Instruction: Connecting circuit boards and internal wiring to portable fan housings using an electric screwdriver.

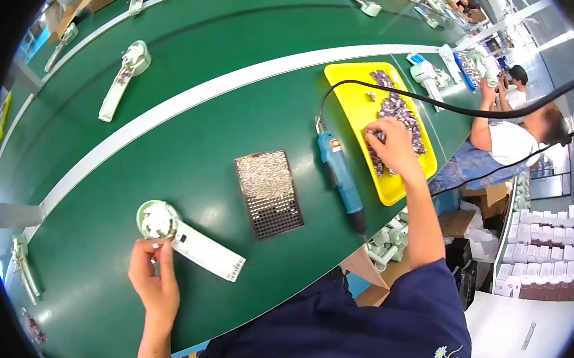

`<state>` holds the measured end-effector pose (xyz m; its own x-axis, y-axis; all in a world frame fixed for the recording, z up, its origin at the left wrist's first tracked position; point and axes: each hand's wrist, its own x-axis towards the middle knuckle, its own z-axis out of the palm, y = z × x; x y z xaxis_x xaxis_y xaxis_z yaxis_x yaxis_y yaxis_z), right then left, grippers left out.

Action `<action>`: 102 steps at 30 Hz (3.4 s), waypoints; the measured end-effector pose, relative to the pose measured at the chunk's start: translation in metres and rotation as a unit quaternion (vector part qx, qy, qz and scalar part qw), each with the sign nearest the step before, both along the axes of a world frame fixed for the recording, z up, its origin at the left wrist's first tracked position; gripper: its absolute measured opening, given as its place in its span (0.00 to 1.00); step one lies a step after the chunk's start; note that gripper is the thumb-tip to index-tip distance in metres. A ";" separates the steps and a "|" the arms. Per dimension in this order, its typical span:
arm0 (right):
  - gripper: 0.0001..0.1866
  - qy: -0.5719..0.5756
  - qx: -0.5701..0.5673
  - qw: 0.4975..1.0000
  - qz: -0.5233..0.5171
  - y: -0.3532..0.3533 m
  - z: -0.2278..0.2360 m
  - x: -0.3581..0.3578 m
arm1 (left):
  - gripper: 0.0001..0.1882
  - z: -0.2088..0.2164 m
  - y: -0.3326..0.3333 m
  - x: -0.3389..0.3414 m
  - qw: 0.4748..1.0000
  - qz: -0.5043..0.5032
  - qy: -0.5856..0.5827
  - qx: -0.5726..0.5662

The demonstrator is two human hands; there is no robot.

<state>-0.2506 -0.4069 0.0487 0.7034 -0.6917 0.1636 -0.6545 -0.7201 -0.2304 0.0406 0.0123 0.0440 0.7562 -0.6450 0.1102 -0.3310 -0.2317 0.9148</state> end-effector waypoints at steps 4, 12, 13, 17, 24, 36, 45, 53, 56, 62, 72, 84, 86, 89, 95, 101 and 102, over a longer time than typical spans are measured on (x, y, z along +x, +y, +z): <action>0.10 -0.189 0.153 0.968 -0.058 0.009 0.033 -0.009 | 0.04 -0.001 -0.011 0.001 0.995 -0.083 -0.055 0.001; 0.22 -0.416 0.678 0.592 0.127 0.186 0.015 0.087 | 0.06 -0.011 -0.002 0.010 0.990 -0.126 0.048 -0.034; 0.22 -0.372 0.686 0.602 0.169 0.204 0.007 0.101 | 0.06 -0.008 0.001 0.014 0.990 -0.126 0.055 -0.032; 0.24 -0.267 0.519 0.798 0.150 0.253 0.009 0.133 | 0.07 -0.006 0.000 0.015 0.981 -0.190 0.046 0.002; 0.23 -0.179 0.164 0.922 0.303 0.260 0.012 0.159 | 0.07 -0.018 -0.005 0.009 0.988 -0.144 0.020 -0.043; 0.24 -0.082 0.156 0.941 0.288 0.261 0.017 0.158 | 0.08 -0.020 -0.005 0.009 0.987 -0.146 0.004 -0.062; 0.20 -0.126 0.204 0.931 0.275 0.259 0.007 0.157 | 0.07 -0.015 -0.004 0.011 0.981 -0.184 0.010 -0.055; 0.20 -0.149 0.183 0.943 0.236 0.266 0.000 0.157 | 0.08 -0.016 -0.006 0.008 0.985 -0.164 -0.024 -0.049; 0.20 -0.163 0.177 0.942 0.236 0.268 0.000 0.157 | 0.08 -0.016 -0.006 0.008 0.985 -0.165 -0.024 -0.042; 0.17 -0.104 0.151 0.951 0.248 0.269 0.009 0.159 | 0.08 -0.016 -0.005 0.008 0.987 -0.154 -0.024 -0.038; 0.15 -0.071 0.158 0.948 0.266 0.264 0.015 0.160 | 0.09 -0.018 -0.002 0.006 0.990 -0.117 0.067 -0.036; 0.16 -0.070 0.132 0.949 0.279 0.261 0.017 0.155 | 0.09 -0.015 -0.004 0.007 0.992 -0.117 0.033 -0.023; 0.16 -0.059 0.126 0.947 0.289 0.260 0.019 0.156 | 0.09 -0.015 -0.003 0.007 0.993 -0.115 0.032 -0.020; 0.16 -0.070 0.142 0.944 0.289 0.261 0.015 0.157 | 0.10 -0.016 -0.003 0.007 0.992 -0.117 0.036 -0.021; 0.17 -0.045 0.143 0.933 0.328 0.255 0.016 0.158 | 0.10 -0.017 -0.003 0.007 0.991 -0.124 0.024 -0.035; 0.15 -0.031 0.152 0.931 0.330 0.254 0.023 0.161 | 0.10 -0.018 -0.003 0.006 0.992 -0.122 0.018 -0.031; 0.15 -0.031 0.152 0.931 0.330 0.254 0.024 0.161 | 0.10 -0.018 -0.003 0.007 0.992 -0.125 0.013 -0.032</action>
<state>-0.0897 -0.1531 0.0724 0.9875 -0.1325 0.0854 -0.0706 -0.8561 -0.5120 0.0472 0.0093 0.0265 0.5765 -0.8052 0.1388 -0.3460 -0.0867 0.9342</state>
